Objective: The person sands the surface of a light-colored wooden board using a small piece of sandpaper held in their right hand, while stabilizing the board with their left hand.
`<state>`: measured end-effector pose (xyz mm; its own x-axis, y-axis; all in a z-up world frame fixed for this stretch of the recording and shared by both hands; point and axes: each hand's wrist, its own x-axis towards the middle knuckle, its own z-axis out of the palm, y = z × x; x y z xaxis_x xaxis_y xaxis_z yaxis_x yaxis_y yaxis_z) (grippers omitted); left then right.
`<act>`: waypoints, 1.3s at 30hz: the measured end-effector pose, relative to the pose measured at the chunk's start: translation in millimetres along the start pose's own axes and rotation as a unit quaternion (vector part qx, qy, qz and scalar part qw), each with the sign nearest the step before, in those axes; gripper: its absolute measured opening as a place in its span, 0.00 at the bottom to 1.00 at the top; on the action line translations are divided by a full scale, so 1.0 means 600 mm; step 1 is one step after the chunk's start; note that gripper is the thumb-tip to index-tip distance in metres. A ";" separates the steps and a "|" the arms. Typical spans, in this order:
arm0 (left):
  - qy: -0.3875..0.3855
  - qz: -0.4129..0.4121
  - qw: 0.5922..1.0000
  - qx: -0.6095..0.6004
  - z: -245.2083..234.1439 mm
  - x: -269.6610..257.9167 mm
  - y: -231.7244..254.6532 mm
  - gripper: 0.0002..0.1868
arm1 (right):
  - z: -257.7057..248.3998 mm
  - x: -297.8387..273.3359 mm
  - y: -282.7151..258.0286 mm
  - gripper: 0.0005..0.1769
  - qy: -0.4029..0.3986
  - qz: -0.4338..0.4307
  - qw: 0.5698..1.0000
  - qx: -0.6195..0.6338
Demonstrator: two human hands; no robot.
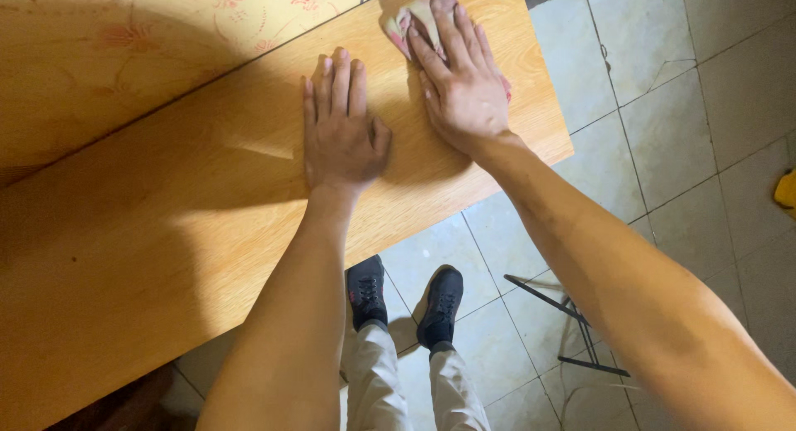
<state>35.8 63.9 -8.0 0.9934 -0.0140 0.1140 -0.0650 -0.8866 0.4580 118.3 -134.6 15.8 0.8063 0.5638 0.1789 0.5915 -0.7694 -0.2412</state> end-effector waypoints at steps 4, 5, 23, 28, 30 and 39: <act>-0.006 -0.013 1.000 0.000 -0.003 0.001 0.003 0.36 | -0.021 -0.069 -0.019 0.28 -0.037 0.022 0.999 0.027; -0.009 -0.018 1.000 0.001 -0.003 0.000 0.004 0.37 | -0.030 -0.082 -0.011 0.27 -0.051 0.028 0.998 0.036; 0.005 -0.020 0.997 -0.070 -0.014 -0.004 0.001 0.35 | 0.001 -0.029 -0.064 0.28 -0.025 0.004 1.000 -0.010; 0.022 -0.011 0.994 -0.103 -0.021 -0.023 -0.031 0.34 | -0.031 -0.095 -0.039 0.29 -0.059 0.019 0.998 0.002; 0.019 -0.018 0.998 -0.063 -0.030 -0.038 -0.053 0.33 | -0.045 -0.100 -0.015 0.29 -0.072 0.029 0.997 -0.006; 0.012 -0.035 0.999 0.006 -0.058 -0.098 -0.118 0.37 | 0.008 0.004 -0.025 0.30 -0.033 0.031 0.999 -0.030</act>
<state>-21.1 143.9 -16.3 0.9929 0.0592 0.1032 0.0058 -0.8905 0.4550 111.3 -120.2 15.0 0.8410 0.5314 0.1017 0.5408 -0.8190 -0.1921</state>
